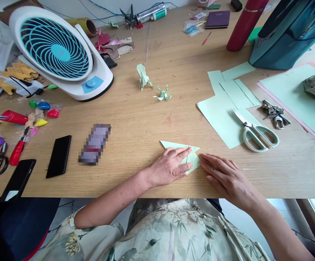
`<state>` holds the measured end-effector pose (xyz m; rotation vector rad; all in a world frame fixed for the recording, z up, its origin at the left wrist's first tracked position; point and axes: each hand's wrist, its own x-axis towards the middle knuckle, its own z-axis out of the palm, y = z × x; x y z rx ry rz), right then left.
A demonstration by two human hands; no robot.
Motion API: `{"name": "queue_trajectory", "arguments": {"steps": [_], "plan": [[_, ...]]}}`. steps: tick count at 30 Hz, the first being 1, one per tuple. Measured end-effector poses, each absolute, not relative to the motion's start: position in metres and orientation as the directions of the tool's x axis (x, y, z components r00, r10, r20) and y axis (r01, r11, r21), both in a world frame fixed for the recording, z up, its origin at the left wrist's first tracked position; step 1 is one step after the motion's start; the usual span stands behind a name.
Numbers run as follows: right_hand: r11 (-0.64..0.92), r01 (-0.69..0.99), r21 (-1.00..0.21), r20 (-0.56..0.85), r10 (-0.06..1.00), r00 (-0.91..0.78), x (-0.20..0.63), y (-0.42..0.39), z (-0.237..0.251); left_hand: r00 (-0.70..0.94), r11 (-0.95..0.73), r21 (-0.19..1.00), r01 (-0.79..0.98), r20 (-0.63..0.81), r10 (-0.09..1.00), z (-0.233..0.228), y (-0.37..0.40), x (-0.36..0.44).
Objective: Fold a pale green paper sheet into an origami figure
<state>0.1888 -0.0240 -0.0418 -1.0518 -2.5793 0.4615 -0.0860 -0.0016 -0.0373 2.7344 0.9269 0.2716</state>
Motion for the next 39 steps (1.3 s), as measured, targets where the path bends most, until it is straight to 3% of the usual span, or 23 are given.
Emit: {"name": "queue_trajectory", "arguments": {"steps": [9,23,39], "plan": [[0.658,0.629,-0.414,0.290,0.750,-0.595,0.175,-0.027,-0.044,0.697,-0.716,0.242,0.655,0.173,0.696,-0.041,-0.007,-0.074],[0.722,0.556,-0.412,0.305,0.684,-0.663,0.155,-0.036,-0.046,0.662,-0.651,0.398,0.646,0.131,0.738,-0.035,-0.006,-0.072],[0.700,0.592,-0.399,0.314,0.711,-0.629,0.172,-0.055,-0.048,0.597,-0.561,0.417,0.716,0.053,0.801,-0.031,-0.014,-0.072]]}}
